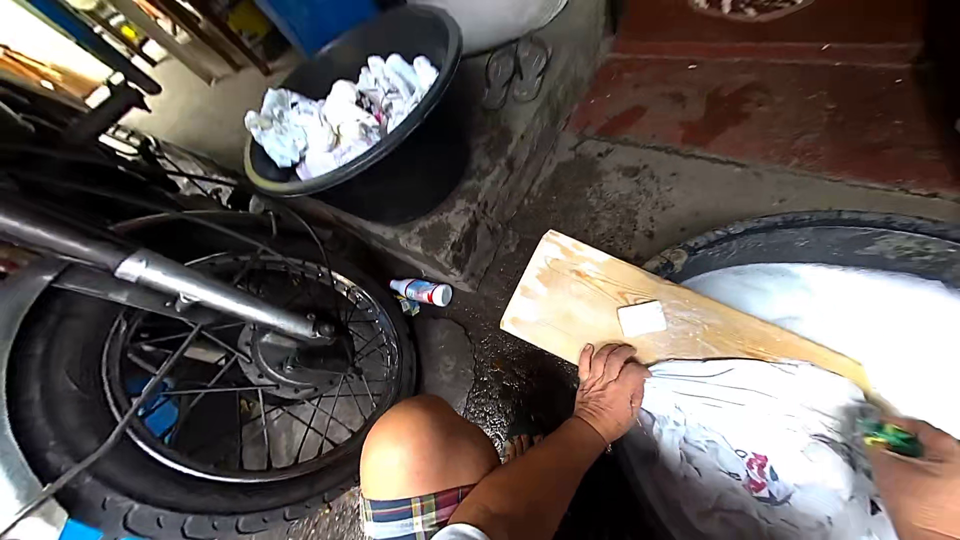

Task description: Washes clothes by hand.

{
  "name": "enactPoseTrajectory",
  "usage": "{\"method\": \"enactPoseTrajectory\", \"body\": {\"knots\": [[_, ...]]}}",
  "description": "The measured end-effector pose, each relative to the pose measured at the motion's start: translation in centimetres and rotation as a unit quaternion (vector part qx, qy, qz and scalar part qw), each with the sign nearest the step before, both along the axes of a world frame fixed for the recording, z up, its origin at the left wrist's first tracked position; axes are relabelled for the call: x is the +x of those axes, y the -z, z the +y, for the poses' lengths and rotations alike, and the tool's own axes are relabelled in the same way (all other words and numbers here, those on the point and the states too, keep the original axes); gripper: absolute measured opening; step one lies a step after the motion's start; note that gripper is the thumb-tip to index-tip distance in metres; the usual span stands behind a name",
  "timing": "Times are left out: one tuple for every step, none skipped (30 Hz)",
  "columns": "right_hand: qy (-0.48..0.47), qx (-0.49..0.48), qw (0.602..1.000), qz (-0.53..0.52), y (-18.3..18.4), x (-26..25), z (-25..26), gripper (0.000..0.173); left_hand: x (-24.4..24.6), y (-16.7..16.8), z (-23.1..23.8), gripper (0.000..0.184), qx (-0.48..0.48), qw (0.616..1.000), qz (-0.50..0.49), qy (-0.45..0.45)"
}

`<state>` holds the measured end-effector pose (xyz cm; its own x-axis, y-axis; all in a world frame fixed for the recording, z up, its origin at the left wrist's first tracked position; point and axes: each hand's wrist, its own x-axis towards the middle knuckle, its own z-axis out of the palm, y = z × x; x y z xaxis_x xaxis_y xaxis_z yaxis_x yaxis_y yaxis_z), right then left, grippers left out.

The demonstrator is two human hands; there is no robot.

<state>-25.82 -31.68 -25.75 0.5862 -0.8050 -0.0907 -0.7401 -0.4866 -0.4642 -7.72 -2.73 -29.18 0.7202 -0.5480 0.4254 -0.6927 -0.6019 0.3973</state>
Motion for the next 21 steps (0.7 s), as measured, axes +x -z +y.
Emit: {"method": "enactPoseTrajectory", "body": {"knots": [[-0.059,-0.036,0.997,-0.031,-1.2,1.1,1.5,0.033,-0.1,0.1,0.0,0.018,0.003,1.0,0.002,-0.002],[-0.121,-0.065,0.989,-0.054,-2.4,2.6,3.4,0.032,-0.2,0.1,-0.1,0.019,0.003,1.0,0.005,-0.003],[-0.181,-0.072,0.979,-0.056,-3.3,4.2,5.5,0.031,-0.3,0.0,-0.1,0.019,0.006,1.0,0.01,-0.004],[-0.232,-0.056,0.97,-0.049,-3.5,6.0,7.7,0.031,-0.3,-0.2,-0.1,0.02,0.013,1.0,0.016,-0.004],[-0.272,-0.029,0.961,-0.042,-3.2,7.7,9.9,0.034,-0.2,-0.6,-0.1,0.021,0.022,0.999,0.026,-0.005],[-0.298,-0.002,0.954,-0.027,-2.7,8.8,11.4,0.035,-0.1,-1.1,-0.1,0.023,0.035,0.998,0.044,-0.004],[-0.305,-0.009,0.952,-0.016,-1.8,9.2,11.6,0.034,-0.1,-1.5,-0.2,0.025,0.055,0.996,0.066,-0.002],[-0.289,-0.018,0.957,-0.018,-0.7,8.6,10.5,0.031,-0.2,-1.6,-0.1,0.026,0.076,0.994,0.084,0.005],[-0.254,-0.017,0.967,-0.01,0.4,7.4,8.5,0.032,-0.2,-1.5,0.1,0.027,0.091,0.991,0.092,0.017],[-0.201,-0.017,0.979,0.001,1.4,6.0,5.9,0.033,-0.3,-1.1,0.3,0.026,0.095,0.991,0.086,0.03],[-0.137,-0.016,0.99,0.019,2.1,4.6,3.3,0.034,-0.2,-0.6,0.3,0.026,0.089,0.993,0.072,0.038],[-0.072,-0.011,0.997,0.033,2.6,3.6,0.9,0.035,-0.1,-0.2,0.3,0.025,0.077,0.995,0.057,0.042],[-0.024,-0.007,0.999,0.041,2.9,3.2,-0.3,0.036,0.0,0.1,0.3,0.024,0.063,0.996,0.044,0.042],[-0.009,-0.006,0.999,0.031,2.7,3.6,0.0,0.036,0.0,0.4,0.3,0.023,0.049,0.997,0.035,0.04],[-0.03,-0.024,0.999,0.001,2.4,4.8,1.8,0.035,0.0,0.5,0.4,0.023,0.041,0.998,0.032,0.039],[-0.073,-0.042,0.995,-0.048,2.0,6.6,4.9,0.033,-0.1,0.5,0.4,0.023,0.038,0.998,0.031,0.037],[-0.122,-0.042,0.987,-0.093,1.2,8.4,8.9,0.032,-0.1,0.4,0.4,0.023,0.036,0.998,0.033,0.035],[-0.175,-0.032,0.977,-0.114,0.2,9.8,12.7,0.028,-0.1,0.4,0.4,0.024,0.03,0.999,0.032,0.032],[-0.216,-0.032,0.969,-0.12,-0.4,10.7,15.0,0.024,0.0,0.4,0.3,0.024,0.026,0.999,0.027,0.029],[-0.231,-0.034,0.965,-0.117,-0.3,10.8,15.4,0.025,0.0,0.3,0.3,0.024,0.024,0.999,0.025,0.031],[-0.217,-0.036,0.97,-0.105,0.4,10.1,14.0,0.028,-0.2,0.2,0.4,0.023,0.023,0.999,0.026,0.036]]}}
